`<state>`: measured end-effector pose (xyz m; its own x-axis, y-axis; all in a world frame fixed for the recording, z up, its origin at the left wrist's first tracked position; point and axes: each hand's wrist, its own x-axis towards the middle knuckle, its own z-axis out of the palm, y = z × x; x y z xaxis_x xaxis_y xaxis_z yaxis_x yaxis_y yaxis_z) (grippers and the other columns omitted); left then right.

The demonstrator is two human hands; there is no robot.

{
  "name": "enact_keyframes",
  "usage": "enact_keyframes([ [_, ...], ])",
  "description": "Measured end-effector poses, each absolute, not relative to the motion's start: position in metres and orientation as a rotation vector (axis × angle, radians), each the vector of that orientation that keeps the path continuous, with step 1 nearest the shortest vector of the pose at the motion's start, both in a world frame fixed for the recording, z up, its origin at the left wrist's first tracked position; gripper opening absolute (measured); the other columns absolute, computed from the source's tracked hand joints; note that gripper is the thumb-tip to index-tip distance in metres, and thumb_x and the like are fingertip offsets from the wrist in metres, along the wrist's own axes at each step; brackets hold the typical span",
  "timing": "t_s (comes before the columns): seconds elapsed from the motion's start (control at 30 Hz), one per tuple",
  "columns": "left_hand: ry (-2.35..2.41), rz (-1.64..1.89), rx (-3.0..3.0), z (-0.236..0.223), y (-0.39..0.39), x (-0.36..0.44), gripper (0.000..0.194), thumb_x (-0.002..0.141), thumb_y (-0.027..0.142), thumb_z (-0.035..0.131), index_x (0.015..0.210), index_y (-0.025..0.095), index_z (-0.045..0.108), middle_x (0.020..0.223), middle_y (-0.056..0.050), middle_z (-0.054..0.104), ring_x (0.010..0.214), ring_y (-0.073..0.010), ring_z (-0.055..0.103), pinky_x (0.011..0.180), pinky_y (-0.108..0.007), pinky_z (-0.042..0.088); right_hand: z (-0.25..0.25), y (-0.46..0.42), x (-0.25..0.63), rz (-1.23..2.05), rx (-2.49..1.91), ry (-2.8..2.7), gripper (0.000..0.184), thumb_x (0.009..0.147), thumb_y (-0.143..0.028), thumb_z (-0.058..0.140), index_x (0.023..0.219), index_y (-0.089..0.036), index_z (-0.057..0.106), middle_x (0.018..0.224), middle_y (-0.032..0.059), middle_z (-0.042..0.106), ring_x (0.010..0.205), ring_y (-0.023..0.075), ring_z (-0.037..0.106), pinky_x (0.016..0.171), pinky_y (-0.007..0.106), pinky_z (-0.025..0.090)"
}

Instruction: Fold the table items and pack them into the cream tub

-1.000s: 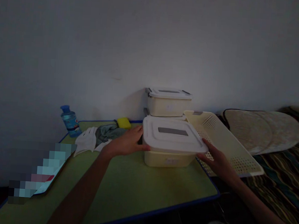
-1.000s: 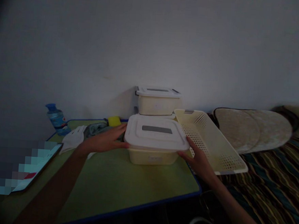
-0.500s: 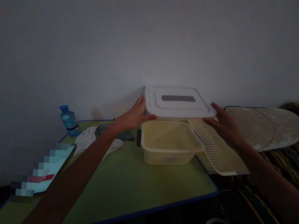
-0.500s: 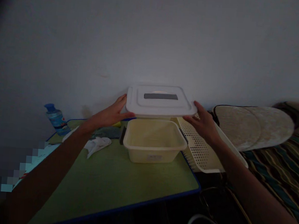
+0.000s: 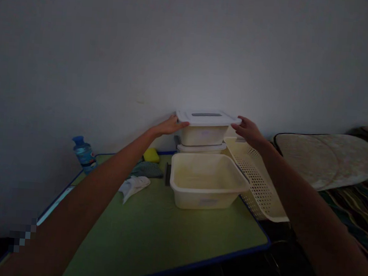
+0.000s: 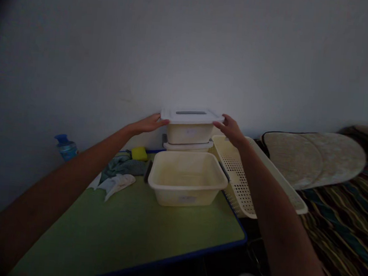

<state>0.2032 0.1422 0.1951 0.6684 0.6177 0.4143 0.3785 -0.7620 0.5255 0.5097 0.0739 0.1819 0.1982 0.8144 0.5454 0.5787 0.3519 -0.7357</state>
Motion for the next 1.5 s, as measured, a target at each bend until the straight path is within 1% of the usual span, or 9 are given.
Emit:
enact_keyframes([
  [0.23,1.041,0.907,2.384,0.196,0.16,0.216,0.041,0.083,0.046,0.042,0.091,0.01,0.06,0.096,-0.012,0.064,0.093,-0.0206,0.056,0.08,-0.03,0.042,0.177,0.108,0.512,0.365,-1.33,-1.272,0.058,0.065,-0.044,0.066,0.114,-0.018,0.05,0.125,0.0149,0.051,0.111,0.0294,0.051,0.079,0.042,0.05],
  [0.4,1.35,1.019,2.387,0.193,0.164,0.224,0.04,0.082,0.046,0.045,0.064,0.012,0.056,0.063,-0.004,0.057,0.068,-0.0175,0.055,0.062,-0.026,0.039,0.175,0.123,0.514,0.312,-1.346,-1.23,0.053,0.062,-0.05,0.065,0.102,-0.017,0.057,0.117,0.0136,0.056,0.103,0.029,0.054,0.077,0.043,0.05],
  [0.47,1.403,1.037,2.425,0.192,0.163,0.226,0.043,0.083,0.047,0.044,0.061,0.013,0.054,0.06,-0.003,0.055,0.065,-0.0174,0.054,0.06,-0.026,0.037,0.173,0.125,0.515,0.305,-1.334,-1.237,0.053,0.061,-0.052,0.065,0.1,-0.017,0.058,0.111,0.0124,0.059,0.099,0.0277,0.056,0.075,0.041,0.05],
  [0.7,1.593,1.126,2.406,0.186,0.153,0.235,0.047,0.085,0.052,0.038,0.088,0.01,0.058,0.095,-0.015,0.062,0.09,-0.0238,0.056,0.075,-0.031,0.041,0.166,0.125,0.513,0.279,-1.271,-1.193,0.048,0.061,-0.053,0.063,0.095,-0.019,0.059,0.104,0.0075,0.061,0.094,0.0228,0.056,0.073,0.035,0.05],
  [0.9,1.609,1.069,2.351,0.188,0.137,0.241,0.051,0.089,0.049,0.031,0.11,0.006,0.05,0.109,-0.021,0.058,0.103,-0.0295,0.054,0.084,-0.037,0.04,0.165,0.124,0.508,0.268,-1.28,-1.201,0.042,0.067,-0.052,0.058,0.092,-0.019,0.057,0.099,0.0062,0.059,0.092,0.0223,0.056,0.07,0.034,0.05],
  [1.07,1.532,0.983,2.286,0.193,0.134,0.244,0.063,0.089,0.041,0.032,0.128,-0.007,0.027,0.125,-0.029,0.046,0.117,-0.0322,0.045,0.093,-0.038,0.036,0.165,0.12,0.506,0.274,-1.337,-1.219,0.053,0.07,-0.053,0.057,0.111,-0.02,0.05,0.115,0.0112,0.054,0.104,0.0266,0.053,0.074,0.037,0.051],
  [1.2,1.487,0.96,2.212,0.198,0.135,0.243,0.081,0.087,0.045,0.036,0.134,-0.012,0.004,0.134,-0.033,0.034,0.125,-0.0327,0.036,0.099,-0.038,0.032,0.169,0.115,0.508,0.214,-1.395,-1.236,0.074,0.069,-0.055,0.057,0.129,-0.017,0.036,0.137,0.0184,0.037,0.118,0.031,0.044,0.084,0.043,0.048],
  [1.37,1.385,0.982,2.271,0.195,0.134,0.227,0.082,0.086,0.051,0.035,0.136,-0.006,0.005,0.143,-0.029,0.017,0.134,-0.0299,0.019,0.107,-0.036,0.021,0.178,0.094,0.513,0.009,-1.421,-1.36,0.078,0.069,-0.056,0.059,0.131,-0.013,0.038,0.138,0.0192,0.036,0.12,0.0327,0.044,0.096,0.046,0.039],
  [1.5,1.311,0.904,2.29,0.176,0.122,0.2,0.08,0.086,0.051,0.033,0.138,-0.002,0.004,0.146,-0.025,0.007,0.136,-0.0274,0.012,0.108,-0.038,0.018,0.174,0.052,0.505,-0.003,-1.445,-1.552,0.069,0.072,-0.054,0.057,0.127,-0.016,0.044,0.133,0.0153,0.045,0.116,0.032,0.048,0.094,0.046,0.042],
])
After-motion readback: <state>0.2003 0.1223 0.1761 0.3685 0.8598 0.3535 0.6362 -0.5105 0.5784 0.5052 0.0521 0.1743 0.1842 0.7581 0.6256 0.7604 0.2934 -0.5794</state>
